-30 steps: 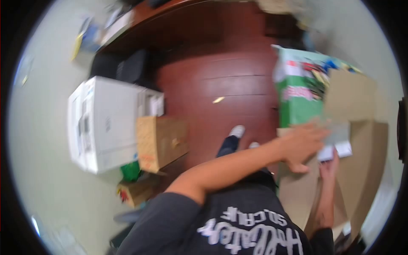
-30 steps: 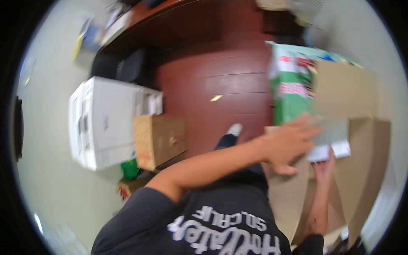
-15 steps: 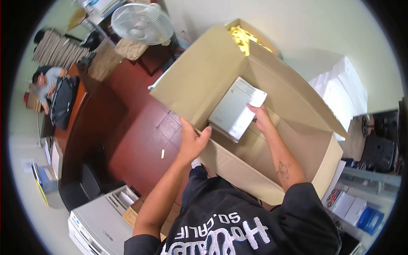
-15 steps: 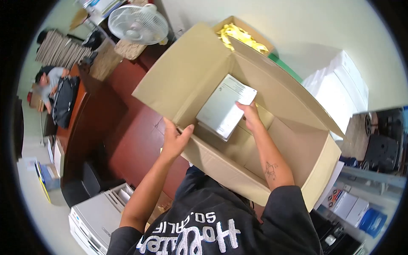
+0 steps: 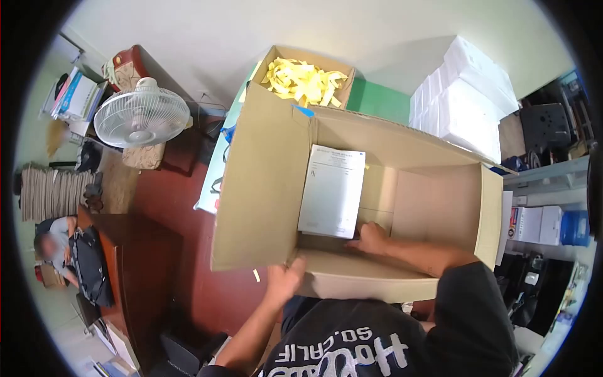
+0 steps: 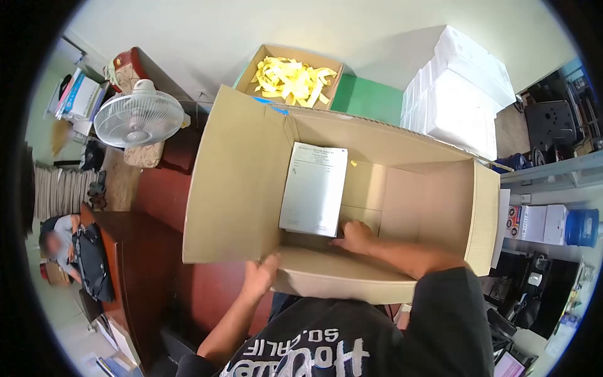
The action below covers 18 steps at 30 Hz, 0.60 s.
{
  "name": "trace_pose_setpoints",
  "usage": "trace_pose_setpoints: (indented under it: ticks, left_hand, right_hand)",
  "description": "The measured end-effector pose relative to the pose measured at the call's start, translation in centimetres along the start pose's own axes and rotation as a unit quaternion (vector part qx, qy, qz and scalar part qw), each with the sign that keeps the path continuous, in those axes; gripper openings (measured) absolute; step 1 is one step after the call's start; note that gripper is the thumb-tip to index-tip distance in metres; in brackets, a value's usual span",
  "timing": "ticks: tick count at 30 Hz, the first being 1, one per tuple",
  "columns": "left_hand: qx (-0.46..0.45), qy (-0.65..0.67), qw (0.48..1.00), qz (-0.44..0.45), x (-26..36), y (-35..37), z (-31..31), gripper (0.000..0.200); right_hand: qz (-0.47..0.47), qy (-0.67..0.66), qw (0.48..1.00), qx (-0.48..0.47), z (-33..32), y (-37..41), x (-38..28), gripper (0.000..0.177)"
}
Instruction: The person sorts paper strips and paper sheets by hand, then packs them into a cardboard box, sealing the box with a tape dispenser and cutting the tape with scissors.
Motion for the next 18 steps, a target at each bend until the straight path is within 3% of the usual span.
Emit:
trace_pose_setpoints:
  ticks: [3, 4, 7, 10, 14, 16, 17, 18]
  left_hand:
    - [-0.077, -0.087, 0.993, -0.028, 0.3, 0.6, 0.1, 0.025]
    - [-0.063, -0.106, 0.992, -0.009, 0.3, 0.7, -0.2, 0.023]
    - [-0.082, -0.105, 0.988, 0.078, 2.1, 0.6, -0.1, 0.020]
    - [-0.132, -0.156, 0.975, 0.091, 2.1, 0.8, 0.4, 0.013]
    - [-0.139, -0.164, 0.972, 0.090, 1.7, 1.0, 0.5, 0.013]
    - [-0.184, -0.231, 0.950, 0.098, 0.6, 0.9, 0.8, 0.019]
    - [-0.208, -0.267, 0.936, 0.097, 0.1, 1.3, 0.7, 0.023]
    - [-0.182, -0.227, 0.954, 0.070, 0.3, 1.0, 0.4, 0.023]
  right_hand:
    - [-0.011, -0.051, 0.998, 0.045, 1.8, -1.0, 0.1, 0.049]
    - [-0.032, -0.089, 0.993, 0.075, 2.0, -0.9, -0.3, 0.041]
    - [-0.082, -0.148, 0.977, 0.133, 1.9, -0.9, -1.1, 0.041]
    - [-0.066, -0.141, 0.970, 0.189, 0.6, 0.0, -1.6, 0.039]
    - [-0.019, -0.123, 0.974, 0.188, 0.1, 0.0, -1.1, 0.041]
    - [-0.006, -0.091, 0.976, 0.196, 0.0, 0.0, -0.8, 0.042]
    - [-0.012, -0.087, 0.984, 0.155, 0.6, -0.1, -0.6, 0.041]
    - [-0.022, -0.083, 0.990, 0.115, -0.1, -0.9, -0.7, 0.041]
Point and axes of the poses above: each hand's wrist, its own y-axis away from the middle knuckle, its own z-axis out of the palm, x = y × z, the point moved 9 cm from there along -y, towards the middle knuckle, and after that the axes turned 11 degrees about x, right-handed, at the moved point
